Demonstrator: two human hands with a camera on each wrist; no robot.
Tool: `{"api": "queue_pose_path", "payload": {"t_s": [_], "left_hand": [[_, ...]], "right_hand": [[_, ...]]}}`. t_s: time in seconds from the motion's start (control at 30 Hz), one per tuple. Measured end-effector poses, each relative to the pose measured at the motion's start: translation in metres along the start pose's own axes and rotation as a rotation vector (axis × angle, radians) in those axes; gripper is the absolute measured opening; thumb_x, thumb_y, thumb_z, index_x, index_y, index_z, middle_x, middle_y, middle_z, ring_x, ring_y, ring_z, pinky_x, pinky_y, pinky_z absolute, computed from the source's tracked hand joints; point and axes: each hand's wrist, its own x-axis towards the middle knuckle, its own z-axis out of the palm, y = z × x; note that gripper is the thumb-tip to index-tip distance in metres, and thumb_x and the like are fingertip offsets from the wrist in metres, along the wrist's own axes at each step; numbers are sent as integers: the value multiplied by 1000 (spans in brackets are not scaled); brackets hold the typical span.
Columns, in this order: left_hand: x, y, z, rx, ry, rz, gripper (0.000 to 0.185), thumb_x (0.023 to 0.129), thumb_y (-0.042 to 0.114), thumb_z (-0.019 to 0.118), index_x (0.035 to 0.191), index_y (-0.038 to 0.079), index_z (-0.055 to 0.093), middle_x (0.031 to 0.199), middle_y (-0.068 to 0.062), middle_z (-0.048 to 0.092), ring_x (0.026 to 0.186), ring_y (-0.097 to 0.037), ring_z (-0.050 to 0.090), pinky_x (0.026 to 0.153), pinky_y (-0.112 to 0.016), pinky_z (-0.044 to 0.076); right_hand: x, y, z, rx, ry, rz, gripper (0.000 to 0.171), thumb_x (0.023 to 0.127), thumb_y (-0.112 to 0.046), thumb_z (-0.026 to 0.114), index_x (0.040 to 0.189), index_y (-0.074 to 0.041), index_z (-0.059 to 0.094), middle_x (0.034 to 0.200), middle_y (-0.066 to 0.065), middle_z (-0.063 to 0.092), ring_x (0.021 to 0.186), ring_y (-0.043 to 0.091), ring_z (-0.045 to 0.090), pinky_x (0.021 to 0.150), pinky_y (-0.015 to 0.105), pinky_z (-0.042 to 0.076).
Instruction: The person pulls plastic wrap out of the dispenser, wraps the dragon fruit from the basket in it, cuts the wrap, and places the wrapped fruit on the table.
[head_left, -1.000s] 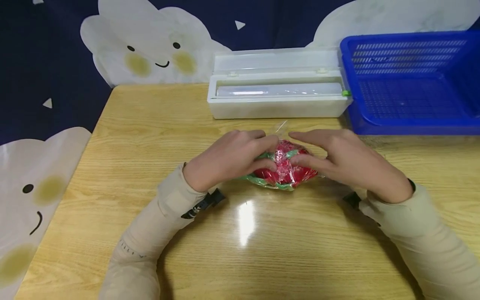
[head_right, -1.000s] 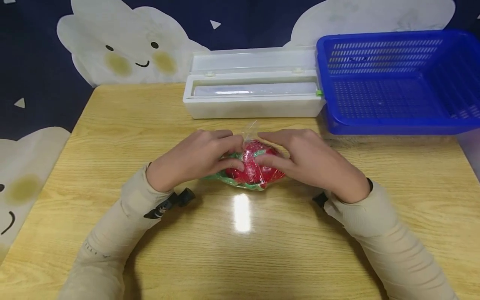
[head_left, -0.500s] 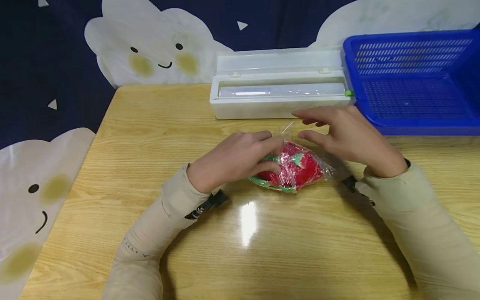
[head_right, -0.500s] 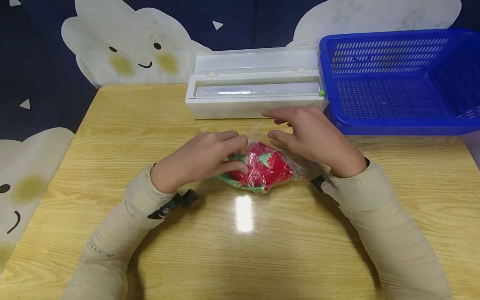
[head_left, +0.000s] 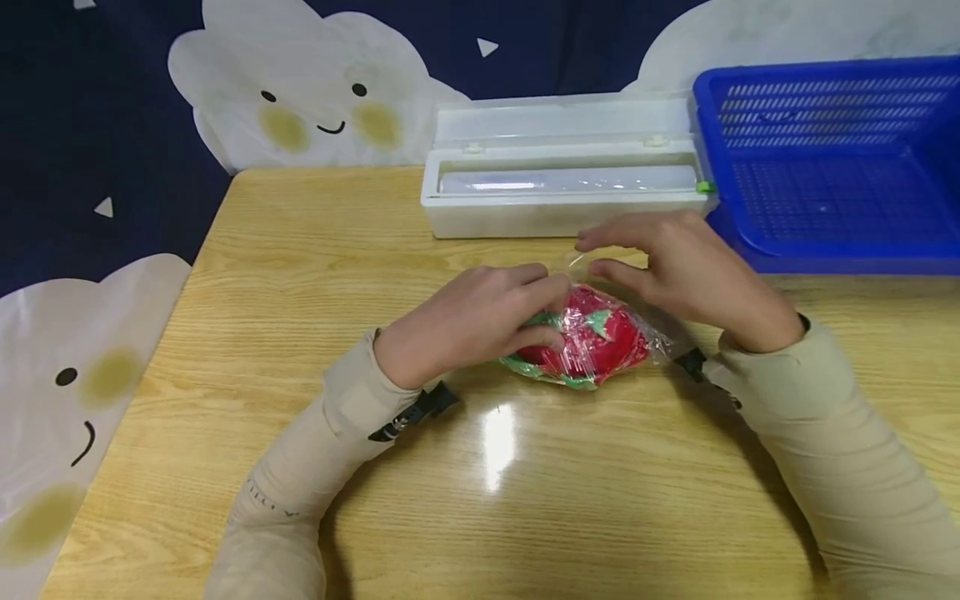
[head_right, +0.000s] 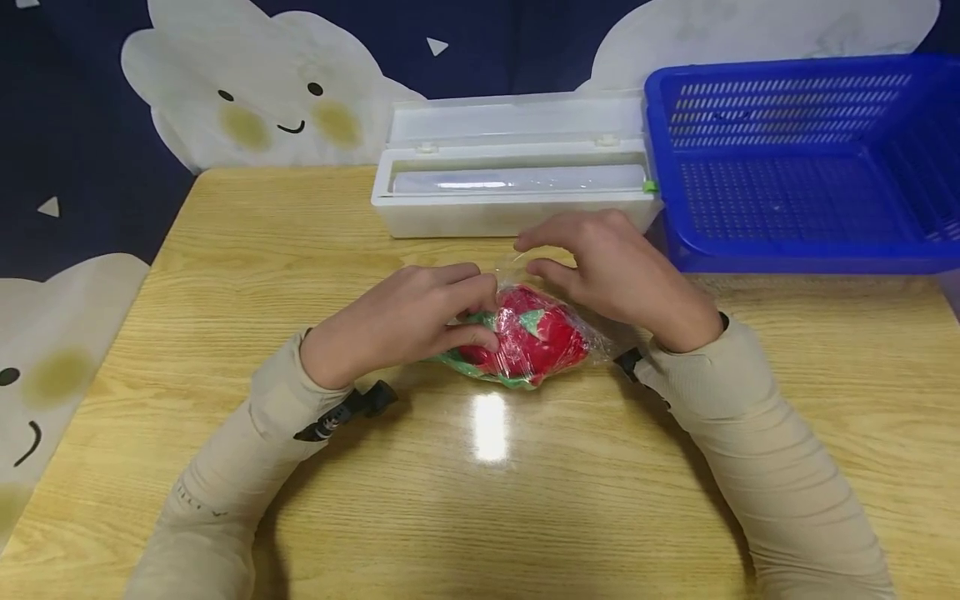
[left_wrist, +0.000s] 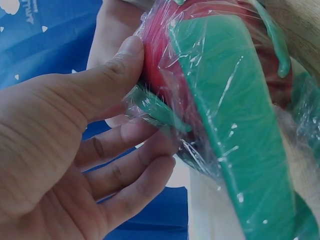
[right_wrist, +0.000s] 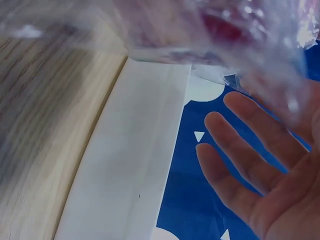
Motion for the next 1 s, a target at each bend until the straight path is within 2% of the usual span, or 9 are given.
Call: {"api": "queue_pose_path", "payload": {"t_s": [0.1,0.17,0.3,0.37,0.53,0.6,0.7,0.8,1.0], "left_hand": [[0,0,-1,6,0,-1,31,95,42,69,100,13,61,87,0,60,68,-10,51,60,-24,47],[0,0,-1,8,0,0,32,95,42,69,101,13,61,87,0,60,68,-10,51,60,-24,48],[0,1,-1,13,-7,3,32,95,43,69,100,12,61,86,0,59,67,-10,51,59,-24,47],[0,1,-2,14,-9,5,33,95,43,69,100,12,60,85,-1,59,67,-10,50,59,-23,46],[1,2,-1,12,-6,7,33,94,43,69,99,12,59,84,-1,57,66,-10,48,57,-23,45],[1,1,-1,6,2,12,33,94,43,69,99,11,58,82,-1,56,65,-10,47,56,-22,43],[0,0,1,-5,17,21,34,94,43,69,97,11,57,79,-1,52,63,-10,43,54,-21,38],[0,0,1,-18,19,16,34,94,43,69,96,11,56,77,-1,50,62,-10,42,54,-21,36],[1,3,1,-36,3,-17,33,93,42,70,99,12,60,80,0,57,65,-10,46,57,-22,41]], "right_hand": [[1,-1,1,-7,7,-26,14,93,-13,77,107,-15,79,117,10,79,104,32,77,78,47,58],[0,-3,0,-7,13,-32,11,94,-11,75,104,-14,78,115,10,80,94,29,78,70,40,56],[-2,-8,0,-10,30,-37,12,94,-10,73,105,-12,78,110,11,81,72,19,69,57,27,42],[-3,-9,-1,-15,34,-40,12,94,-9,72,105,-10,77,108,10,81,71,17,68,58,27,43],[-6,-12,-3,-26,17,-51,13,93,-7,73,105,-8,76,103,9,81,84,23,76,68,39,58],[-6,-14,-4,-23,-1,-50,12,93,-8,73,105,-8,76,100,8,81,86,24,77,70,42,60],[-7,-17,-6,-26,-41,-48,9,94,-9,73,102,-12,76,93,3,81,75,17,73,66,38,59],[-9,-20,-9,-28,-83,-48,9,94,-9,73,100,-15,76,87,-3,77,67,8,62,62,31,54],[-11,-24,-12,-19,-148,-34,11,96,-10,71,100,-20,76,87,-9,74,68,4,58,63,28,53]]}}
